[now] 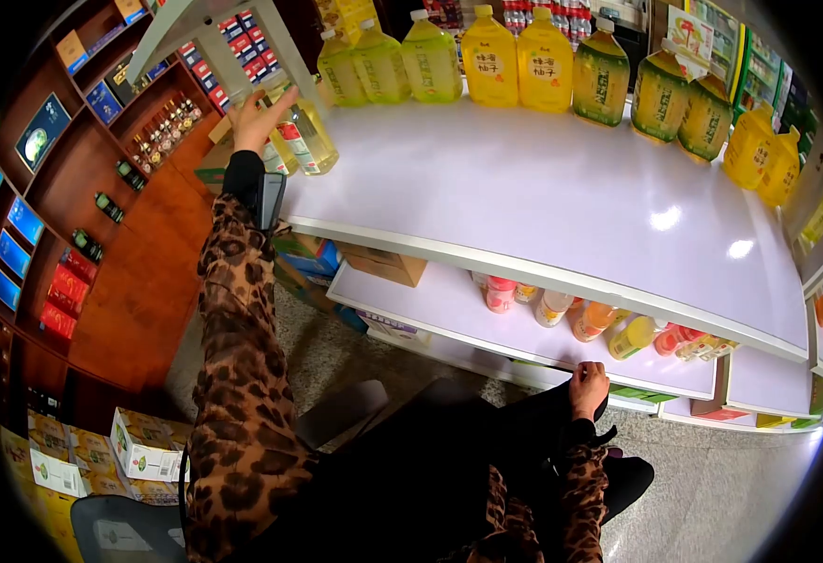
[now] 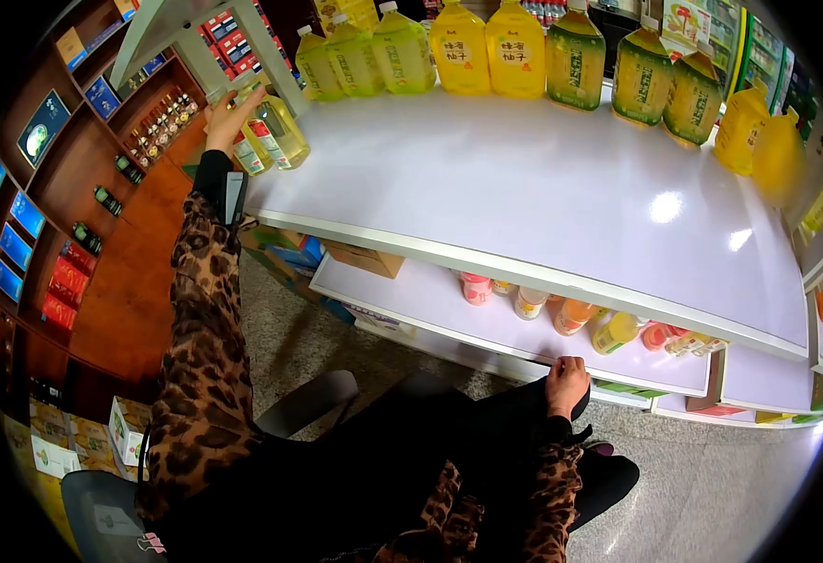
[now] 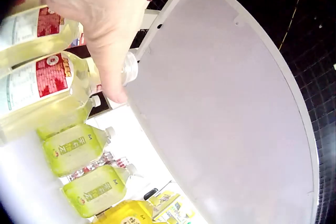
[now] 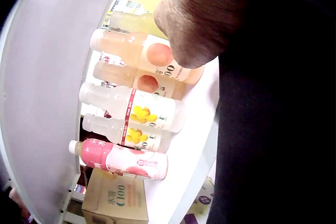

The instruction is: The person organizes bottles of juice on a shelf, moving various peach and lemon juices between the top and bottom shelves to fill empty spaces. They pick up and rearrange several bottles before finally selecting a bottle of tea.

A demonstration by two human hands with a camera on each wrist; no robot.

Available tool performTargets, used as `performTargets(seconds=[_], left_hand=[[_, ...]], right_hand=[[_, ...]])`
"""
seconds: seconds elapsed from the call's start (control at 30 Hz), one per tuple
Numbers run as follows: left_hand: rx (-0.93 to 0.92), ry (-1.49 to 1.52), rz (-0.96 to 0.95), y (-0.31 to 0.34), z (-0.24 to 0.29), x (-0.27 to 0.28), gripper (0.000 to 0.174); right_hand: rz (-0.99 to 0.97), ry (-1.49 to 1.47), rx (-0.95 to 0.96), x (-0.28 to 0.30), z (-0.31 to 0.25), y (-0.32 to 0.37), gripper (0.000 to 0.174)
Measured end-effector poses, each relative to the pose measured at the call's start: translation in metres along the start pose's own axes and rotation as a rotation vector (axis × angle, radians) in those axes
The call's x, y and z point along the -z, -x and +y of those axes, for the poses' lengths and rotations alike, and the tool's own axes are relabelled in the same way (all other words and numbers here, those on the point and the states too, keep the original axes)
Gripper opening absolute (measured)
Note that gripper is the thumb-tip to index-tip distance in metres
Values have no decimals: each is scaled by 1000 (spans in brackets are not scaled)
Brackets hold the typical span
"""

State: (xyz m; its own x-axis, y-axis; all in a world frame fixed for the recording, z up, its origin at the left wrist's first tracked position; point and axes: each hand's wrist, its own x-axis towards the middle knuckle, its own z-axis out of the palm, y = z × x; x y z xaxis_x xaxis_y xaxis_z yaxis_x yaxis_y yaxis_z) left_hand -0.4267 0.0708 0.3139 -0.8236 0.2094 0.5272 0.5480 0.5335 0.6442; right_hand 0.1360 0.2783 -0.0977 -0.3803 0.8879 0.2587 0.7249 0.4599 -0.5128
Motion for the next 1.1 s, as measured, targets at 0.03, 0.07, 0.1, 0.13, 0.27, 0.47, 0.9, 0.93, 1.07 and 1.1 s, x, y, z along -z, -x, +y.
performTargets(seconds=[0.03, 0.07, 0.1, 0.13, 0.27, 0.47, 0.9, 0.93, 1.07, 1.1], left_hand=[[7, 13, 23, -11, -1, -8, 100], [10, 10, 21, -17, -5, -11, 100], [5, 20, -5, -16, 4, -10, 102], [-3, 30, -31, -15, 12, -10, 104], [-81, -141, 73, -27, -1, -24, 106], [-67, -93, 45, -30, -10, -13, 105], [-303, 400, 190, 53, -37, 8, 40], [-372, 446, 188, 63, -34, 13, 36], [-422, 501, 221, 117, 2, 37, 41], [-382, 528, 176, 140, 26, 49, 39]], right_hand=[[-1, 3, -4, 1, -1, 0, 10], [-9, 14, 2, 2, -2, 0, 10], [-17, 27, 11, 3, -3, 0, 10], [-19, 29, 12, 3, -3, -1, 10], [3, 15, 21, 2, -3, 0, 10], [20, -6, 20, 1, -2, -1, 9], [56, -25, 36, -1, 5, -1, 9], [55, -38, 37, -1, 5, 0, 9], [62, -46, 41, 1, 2, 2, 8], [63, -41, 34, 3, 3, 1, 8]])
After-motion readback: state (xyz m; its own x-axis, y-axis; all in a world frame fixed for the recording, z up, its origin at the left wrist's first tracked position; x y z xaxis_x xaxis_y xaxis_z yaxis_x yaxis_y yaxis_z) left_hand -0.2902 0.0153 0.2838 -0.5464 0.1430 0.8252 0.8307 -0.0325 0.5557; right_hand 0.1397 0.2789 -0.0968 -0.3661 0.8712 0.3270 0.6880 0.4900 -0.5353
